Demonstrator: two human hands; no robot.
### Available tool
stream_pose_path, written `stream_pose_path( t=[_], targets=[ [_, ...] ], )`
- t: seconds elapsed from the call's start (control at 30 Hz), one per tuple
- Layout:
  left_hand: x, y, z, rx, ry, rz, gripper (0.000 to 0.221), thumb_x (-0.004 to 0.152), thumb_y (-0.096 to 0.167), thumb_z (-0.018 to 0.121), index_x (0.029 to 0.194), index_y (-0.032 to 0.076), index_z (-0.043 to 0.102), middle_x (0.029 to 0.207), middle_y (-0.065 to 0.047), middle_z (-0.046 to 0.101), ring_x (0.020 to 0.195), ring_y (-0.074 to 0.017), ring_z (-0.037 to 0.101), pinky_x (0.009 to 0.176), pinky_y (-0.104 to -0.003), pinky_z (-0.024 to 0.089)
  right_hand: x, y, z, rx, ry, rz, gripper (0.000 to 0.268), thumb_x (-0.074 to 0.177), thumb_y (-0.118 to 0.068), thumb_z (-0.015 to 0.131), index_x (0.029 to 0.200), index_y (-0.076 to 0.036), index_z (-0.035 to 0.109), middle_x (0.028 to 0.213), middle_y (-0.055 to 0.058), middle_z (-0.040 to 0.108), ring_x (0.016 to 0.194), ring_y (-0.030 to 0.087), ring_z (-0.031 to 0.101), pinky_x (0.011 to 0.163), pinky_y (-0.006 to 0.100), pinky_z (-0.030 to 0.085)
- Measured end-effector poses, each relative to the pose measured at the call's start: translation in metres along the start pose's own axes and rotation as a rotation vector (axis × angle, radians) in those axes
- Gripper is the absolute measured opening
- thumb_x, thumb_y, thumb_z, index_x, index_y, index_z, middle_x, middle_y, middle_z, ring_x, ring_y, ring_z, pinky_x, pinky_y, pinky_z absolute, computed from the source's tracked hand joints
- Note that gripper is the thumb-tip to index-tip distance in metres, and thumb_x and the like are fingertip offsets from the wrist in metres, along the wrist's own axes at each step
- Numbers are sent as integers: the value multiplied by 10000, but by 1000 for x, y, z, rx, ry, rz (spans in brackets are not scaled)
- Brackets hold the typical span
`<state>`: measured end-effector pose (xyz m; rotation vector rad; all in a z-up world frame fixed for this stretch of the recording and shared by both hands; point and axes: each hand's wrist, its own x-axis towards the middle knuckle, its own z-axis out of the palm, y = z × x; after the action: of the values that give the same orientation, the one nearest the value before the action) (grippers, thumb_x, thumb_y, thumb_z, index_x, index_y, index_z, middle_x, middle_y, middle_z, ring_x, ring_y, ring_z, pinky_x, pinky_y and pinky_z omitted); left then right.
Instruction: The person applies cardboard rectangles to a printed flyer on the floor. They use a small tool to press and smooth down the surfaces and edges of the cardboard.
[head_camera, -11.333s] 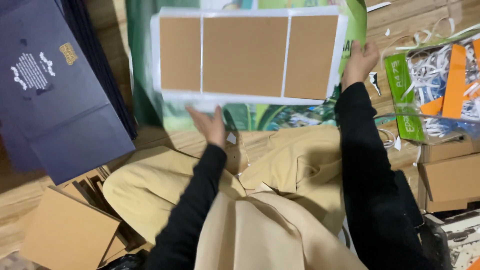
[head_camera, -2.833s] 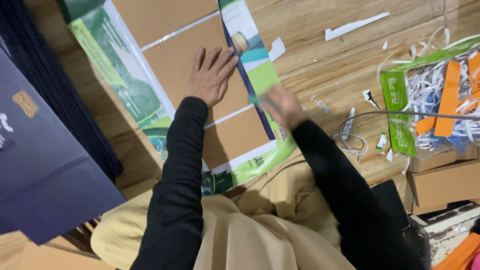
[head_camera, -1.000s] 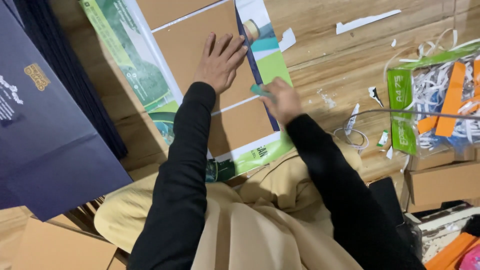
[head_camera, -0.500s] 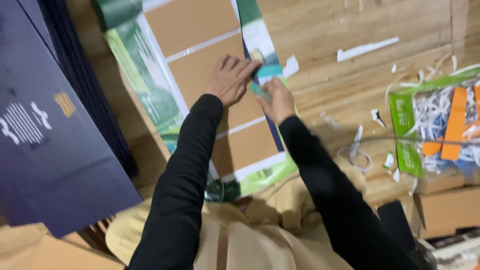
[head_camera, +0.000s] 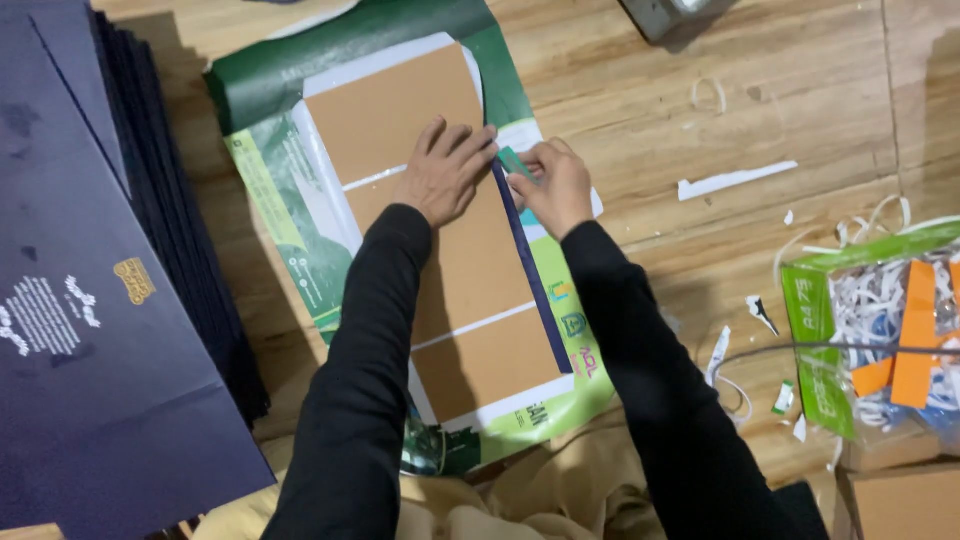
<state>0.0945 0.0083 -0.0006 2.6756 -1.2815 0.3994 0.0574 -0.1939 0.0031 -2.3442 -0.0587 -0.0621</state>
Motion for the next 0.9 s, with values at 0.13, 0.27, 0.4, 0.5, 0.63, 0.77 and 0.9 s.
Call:
stream_pose_path(
  t=[0.13,0.27,0.4,0.5,0.63,0.77,0.9],
  targets=[
    [3,-4,0,-8,32,18,476,805,190,381,1280,198,400,1289,-11,384,1114,-224,354,979,-449,244,-6,-13,4,-43,10,9,260,695,-163,756,898,-75,620,763,38,540,704,243,616,622,351,496],
    [0,-2,-8,-26,16,-27,576,798,171,384,1364,223,293,1336,-16,352,1100,-217,382,962,-411,288,-27,-13,6,89,87,7,254,735,-152,730,935,-54,608,785,57,512,704,240,592,603,296,493],
    [8,-12,-7,-141,-40,-50,508,774,119,387,1277,174,340,1172,-48,421,1045,-233,462,912,-386,369,-27,-9,6,143,112,26,265,729,-140,739,930,-37,601,779,49,525,715,195,594,583,230,499],
    [2,-12,9,-125,19,-100,334,818,228,390,1134,127,425,1081,-59,418,1040,-231,447,896,-352,379,-26,-6,3,167,64,53,268,727,-149,745,919,-25,605,769,47,540,714,171,596,572,215,502],
    [5,-19,18,-65,71,-89,205,890,201,428,1079,127,452,1008,-31,436,988,-197,477,854,-310,413,-18,-3,7,145,46,86,249,719,-159,741,915,-63,623,739,18,543,670,159,585,592,271,496],
    [24,-19,8,7,102,-62,349,875,269,525,1192,193,400,938,-26,440,844,-202,496,767,-314,455,-21,-15,-1,122,63,72,263,726,-183,735,954,-115,625,770,-6,553,700,137,588,615,253,486],
    [34,-17,-15,86,-49,-28,410,924,255,449,1324,200,375,1264,-16,393,810,-218,451,710,-329,423,-20,-17,-1,141,65,93,269,736,-208,735,972,-133,631,783,-10,559,710,123,582,610,216,480]
  ],
)
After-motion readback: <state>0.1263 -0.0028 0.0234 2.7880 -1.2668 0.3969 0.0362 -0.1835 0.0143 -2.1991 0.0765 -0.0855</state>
